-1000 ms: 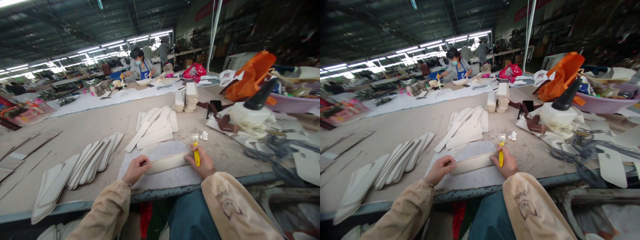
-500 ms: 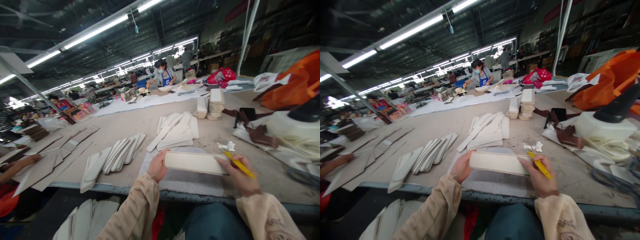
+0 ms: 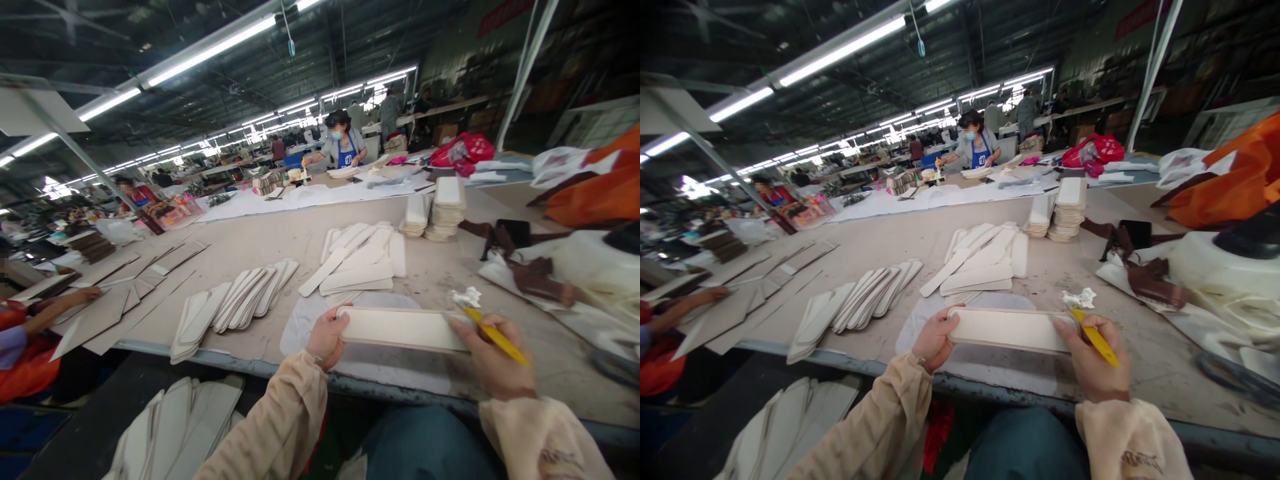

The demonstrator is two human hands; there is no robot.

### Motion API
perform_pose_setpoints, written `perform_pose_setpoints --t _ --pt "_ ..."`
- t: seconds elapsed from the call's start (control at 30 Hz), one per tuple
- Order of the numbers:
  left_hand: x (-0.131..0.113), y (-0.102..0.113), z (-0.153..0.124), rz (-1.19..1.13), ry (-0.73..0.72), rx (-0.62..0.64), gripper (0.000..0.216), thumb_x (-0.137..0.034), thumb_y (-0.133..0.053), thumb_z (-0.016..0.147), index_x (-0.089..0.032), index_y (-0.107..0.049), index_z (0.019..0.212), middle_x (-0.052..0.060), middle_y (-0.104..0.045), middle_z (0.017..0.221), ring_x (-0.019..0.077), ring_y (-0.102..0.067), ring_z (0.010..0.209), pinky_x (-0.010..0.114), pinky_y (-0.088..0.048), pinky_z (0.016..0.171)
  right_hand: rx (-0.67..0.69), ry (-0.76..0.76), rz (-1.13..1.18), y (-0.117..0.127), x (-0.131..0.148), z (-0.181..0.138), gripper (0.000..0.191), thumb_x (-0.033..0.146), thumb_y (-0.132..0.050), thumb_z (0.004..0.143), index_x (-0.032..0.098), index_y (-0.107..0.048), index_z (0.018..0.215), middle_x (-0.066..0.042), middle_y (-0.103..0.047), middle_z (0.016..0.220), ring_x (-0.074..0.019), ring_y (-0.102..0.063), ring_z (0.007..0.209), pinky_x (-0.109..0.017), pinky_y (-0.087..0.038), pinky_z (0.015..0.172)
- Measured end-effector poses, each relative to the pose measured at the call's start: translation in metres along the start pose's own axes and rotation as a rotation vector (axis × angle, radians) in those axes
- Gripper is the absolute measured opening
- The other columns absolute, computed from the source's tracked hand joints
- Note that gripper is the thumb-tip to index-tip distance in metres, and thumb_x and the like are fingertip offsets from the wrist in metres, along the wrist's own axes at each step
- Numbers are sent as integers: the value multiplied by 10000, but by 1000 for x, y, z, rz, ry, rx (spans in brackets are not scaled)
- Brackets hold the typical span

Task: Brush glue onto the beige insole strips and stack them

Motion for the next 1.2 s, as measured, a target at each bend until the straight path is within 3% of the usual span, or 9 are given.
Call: perform_pose_setpoints --t 0.27,0.6,0.73,0.9,1.2 --pt "-5 1 -4 45 -4 -1 476 -313 -789 638 -168 -628 1061 47 -729 895 207 -682 851 296 -529 735 51 14 86 -5 -7 1 456 526 -789 630 256 -470 813 74 -425 581 -126 -388 496 -270 -330 469" --pt "-5 16 -7 168 -12 -9 533 -370 -744 676 -188 -593 1153 48 -724 957 200 -676 868 291 -532 716 163 104 212 -15 5 -2 373 437 -736 722 252 -434 839 73 -441 627 -120 -422 543 -251 -369 515" --pt "3 30 -9 252 -14 -62 569 -360 -771 641 -155 -598 1143 38 -714 898 170 -665 789 260 -511 676 198 156 57 -19 -4 -3 345 472 -700 750 242 -460 845 65 -466 635 -121 -448 545 -250 -381 524" --pt "10 48 -1 527 3 -102 626 -215 -768 576 -115 -582 1165 -6 -685 759 129 -631 677 217 -471 625 222 233 -212 -25 -23 -2 350 531 -665 747 230 -527 859 26 -569 699 -148 -520 588 -272 -425 576" --pt "10 48 14 859 -91 -3 562 -149 -656 672 -142 -549 1223 37 -693 937 163 -669 800 267 -519 724 252 203 -338 -33 -46 5 356 553 -611 730 231 -546 868 0 -585 699 -186 -549 602 -317 -443 605"
Point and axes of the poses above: each hand's wrist, its own z-axis towards the middle knuckle, its own y-axis out of the back of the hand, x = y × z, the point moved 7 cm from there along z, towards the middle knuckle
